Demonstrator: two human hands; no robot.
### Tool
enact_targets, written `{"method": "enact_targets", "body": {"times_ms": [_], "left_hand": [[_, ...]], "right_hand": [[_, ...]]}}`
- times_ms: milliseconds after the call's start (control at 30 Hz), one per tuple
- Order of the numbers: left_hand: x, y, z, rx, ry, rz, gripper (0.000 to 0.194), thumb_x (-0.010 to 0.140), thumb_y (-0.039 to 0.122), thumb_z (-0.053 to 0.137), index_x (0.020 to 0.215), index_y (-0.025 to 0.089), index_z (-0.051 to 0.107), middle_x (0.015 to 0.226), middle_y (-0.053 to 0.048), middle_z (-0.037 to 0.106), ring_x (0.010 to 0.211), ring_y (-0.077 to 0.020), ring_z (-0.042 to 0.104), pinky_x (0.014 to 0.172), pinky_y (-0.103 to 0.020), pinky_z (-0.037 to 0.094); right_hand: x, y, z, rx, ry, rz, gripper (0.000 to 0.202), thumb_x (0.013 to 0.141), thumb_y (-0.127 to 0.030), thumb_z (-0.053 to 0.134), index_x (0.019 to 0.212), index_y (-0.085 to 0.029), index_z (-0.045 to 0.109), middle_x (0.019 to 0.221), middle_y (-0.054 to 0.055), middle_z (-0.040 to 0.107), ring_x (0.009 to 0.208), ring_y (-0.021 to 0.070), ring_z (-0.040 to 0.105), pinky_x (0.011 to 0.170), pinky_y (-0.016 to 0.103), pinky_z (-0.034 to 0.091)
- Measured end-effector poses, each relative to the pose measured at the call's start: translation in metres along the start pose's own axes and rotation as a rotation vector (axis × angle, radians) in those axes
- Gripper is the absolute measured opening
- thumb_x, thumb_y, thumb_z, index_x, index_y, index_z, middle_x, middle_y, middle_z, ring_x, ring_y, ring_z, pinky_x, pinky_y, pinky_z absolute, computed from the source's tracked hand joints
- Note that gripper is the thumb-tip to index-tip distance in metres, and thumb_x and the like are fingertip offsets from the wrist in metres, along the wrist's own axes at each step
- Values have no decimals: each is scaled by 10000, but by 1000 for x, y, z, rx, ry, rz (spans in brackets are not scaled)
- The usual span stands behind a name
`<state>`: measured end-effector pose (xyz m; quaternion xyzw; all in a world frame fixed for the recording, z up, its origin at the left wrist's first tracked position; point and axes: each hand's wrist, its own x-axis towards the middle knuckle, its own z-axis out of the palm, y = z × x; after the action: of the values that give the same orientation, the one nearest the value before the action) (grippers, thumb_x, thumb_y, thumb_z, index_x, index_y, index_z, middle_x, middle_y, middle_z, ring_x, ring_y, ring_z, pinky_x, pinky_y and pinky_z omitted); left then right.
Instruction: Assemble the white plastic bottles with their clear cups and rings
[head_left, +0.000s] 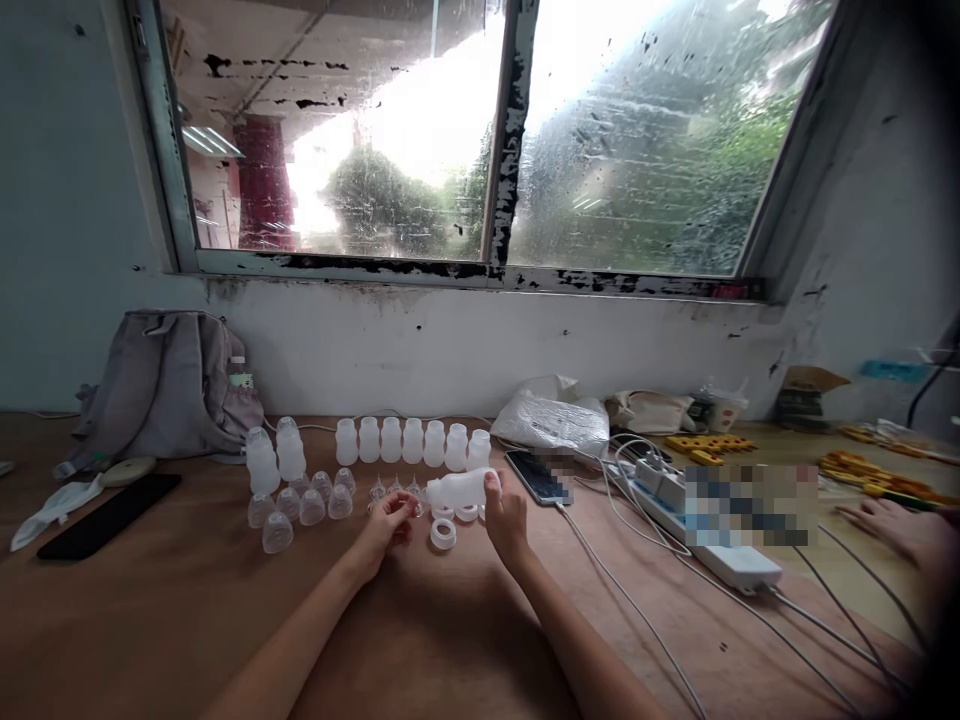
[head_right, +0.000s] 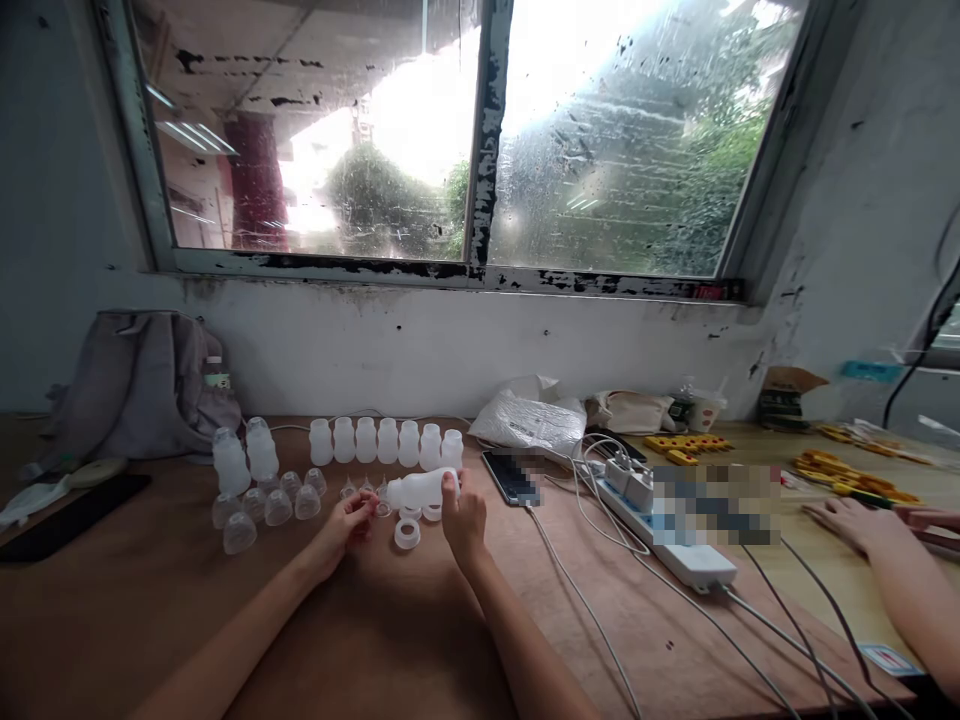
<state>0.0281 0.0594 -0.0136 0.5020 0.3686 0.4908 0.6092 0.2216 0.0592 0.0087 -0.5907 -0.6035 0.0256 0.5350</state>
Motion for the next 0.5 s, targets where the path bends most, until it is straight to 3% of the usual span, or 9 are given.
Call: {"method": "enact_targets", "body": {"times_ms": [100, 200, 500], "left_hand": [[0, -2, 0, 157, 72, 138, 354, 671, 486, 539, 580, 158, 443, 481, 67, 389, 355, -41, 345, 357, -179, 256], [1, -3, 0, 285, 168, 185, 454, 705, 545, 446, 467, 167, 369, 379, 69, 318, 322, -48, 283, 342, -191, 214], [-1, 4, -5, 506, 279, 264, 519, 741, 568, 359, 403, 175, 356, 311, 59, 310, 307, -66, 310, 396, -213, 263]], "right_hand": [[-2, -3, 0, -8, -41, -22, 372, 829, -432, 246, 733, -174, 497, 528, -2, 506, 493, 147, 467, 478, 233, 258], [-3, -5, 1, 0, -72, -27, 372, 828, -431, 246, 731, -178, 501, 517, -7, 500, 494, 148, 467, 477, 233, 253], [5, 0, -1, 208, 27, 144, 397, 813, -485, 264, 641, -182, 455, 512, -13, 460, 481, 137, 448, 457, 233, 300]]}}
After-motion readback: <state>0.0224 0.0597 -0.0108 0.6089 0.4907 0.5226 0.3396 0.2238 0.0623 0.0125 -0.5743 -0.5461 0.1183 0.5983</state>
